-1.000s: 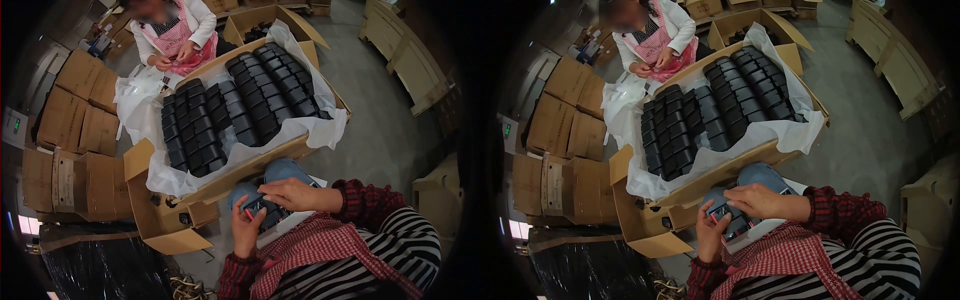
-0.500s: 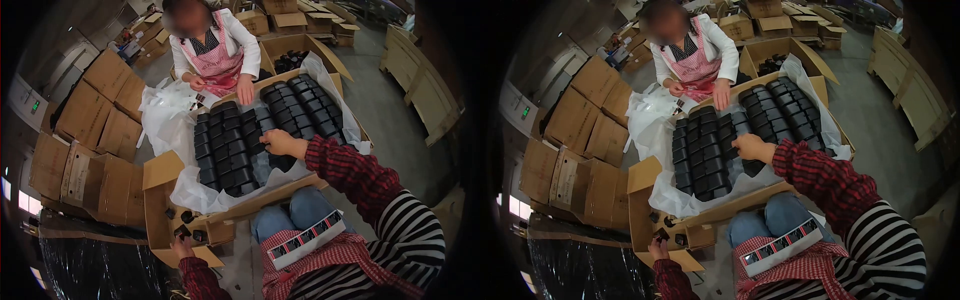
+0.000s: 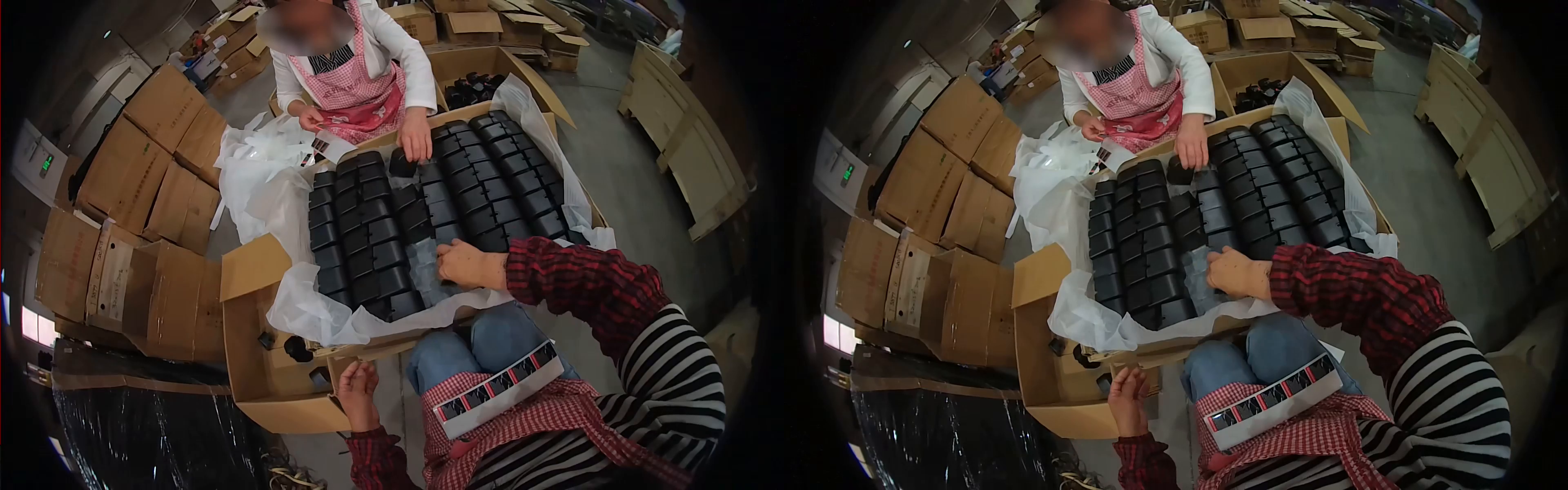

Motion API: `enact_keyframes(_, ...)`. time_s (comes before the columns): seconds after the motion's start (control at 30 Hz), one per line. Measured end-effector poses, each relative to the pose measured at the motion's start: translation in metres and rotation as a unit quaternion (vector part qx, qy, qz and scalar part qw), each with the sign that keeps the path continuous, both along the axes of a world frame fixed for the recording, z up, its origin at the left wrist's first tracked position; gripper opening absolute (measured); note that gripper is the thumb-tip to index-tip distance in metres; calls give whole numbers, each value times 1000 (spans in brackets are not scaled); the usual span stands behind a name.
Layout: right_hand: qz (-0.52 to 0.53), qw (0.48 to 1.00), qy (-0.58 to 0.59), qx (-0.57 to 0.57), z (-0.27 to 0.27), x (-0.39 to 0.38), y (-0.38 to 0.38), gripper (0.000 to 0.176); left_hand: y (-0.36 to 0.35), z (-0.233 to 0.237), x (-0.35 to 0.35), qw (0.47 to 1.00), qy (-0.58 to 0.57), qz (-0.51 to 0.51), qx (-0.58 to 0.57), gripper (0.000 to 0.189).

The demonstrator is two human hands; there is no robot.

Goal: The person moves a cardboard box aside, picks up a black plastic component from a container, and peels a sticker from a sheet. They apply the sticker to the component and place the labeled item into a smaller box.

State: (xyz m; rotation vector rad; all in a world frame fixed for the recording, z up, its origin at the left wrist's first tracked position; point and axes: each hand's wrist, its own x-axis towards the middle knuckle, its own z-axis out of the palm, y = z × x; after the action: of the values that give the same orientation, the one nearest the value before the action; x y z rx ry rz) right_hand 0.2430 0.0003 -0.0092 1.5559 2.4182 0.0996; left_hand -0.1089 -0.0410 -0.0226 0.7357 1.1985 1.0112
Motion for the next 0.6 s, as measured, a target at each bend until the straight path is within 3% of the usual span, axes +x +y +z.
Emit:
enact_keyframes(0.07, -53, 963, 266, 13, 30, 16, 3, 34, -2, 25, 6, 998, -6, -12, 55, 22)
enact_keyframes(0.1, -80, 937, 338, 26, 57, 22, 2, 47, -4, 39, 11, 994, -15, -27, 109, 21)
enact_keyframes(0.17, -107, 859, 500, 15, 99, 39, -6, 46, -8, 78, 27, 990, 8, -45, 134, 26)
enact_keyframes(0.2, -151, 808, 565, -72, 127, 41, -18, 44, -8, 97, 38, 985, 30, -65, 158, 32)
enact_keyframes(0.23, -152, 808, 565, -68, 145, 41, -29, 44, -9, 113, 52, 984, 30, -67, 161, 32)
enact_keyframes(0.3, -7, 809, 564, -164, 168, 40, -45, 40, -12, 141, 86, 930, 56, -200, 303, 54)
enact_keyframes(0.37, 33, 801, 570, -180, 175, 28, -61, 42, -15, 165, 115, 862, 95, -354, 349, 78)
enact_keyframes(0.4, 79, 795, 571, -189, 179, 21, -67, 44, -21, 172, 129, 861, 102, -382, 321, 84)
enact_keyframes(0.43, 87, 792, 591, -126, 177, 15, -75, 42, -28, 177, 145, 857, 112, -405, 300, 89)
enact_keyframes(0.5, 64, 800, 594, 53, 161, 2, -88, 43, -36, 167, 161, 862, 155, -356, 325, 90)
enact_keyframes(0.53, 16, 777, 618, 116, 157, -4, -99, 35, -40, 163, 162, 875, 160, -348, 295, 86)
enact_keyframes(0.57, 18, 775, 621, 119, 146, -7, -108, 35, -47, 155, 163, 888, 163, -342, 259, 82)
enact_keyframes(0.6, -43, 740, 654, 148, 127, -9, -115, 30, -58, 145, 165, 917, 109, -327, 200, 56)
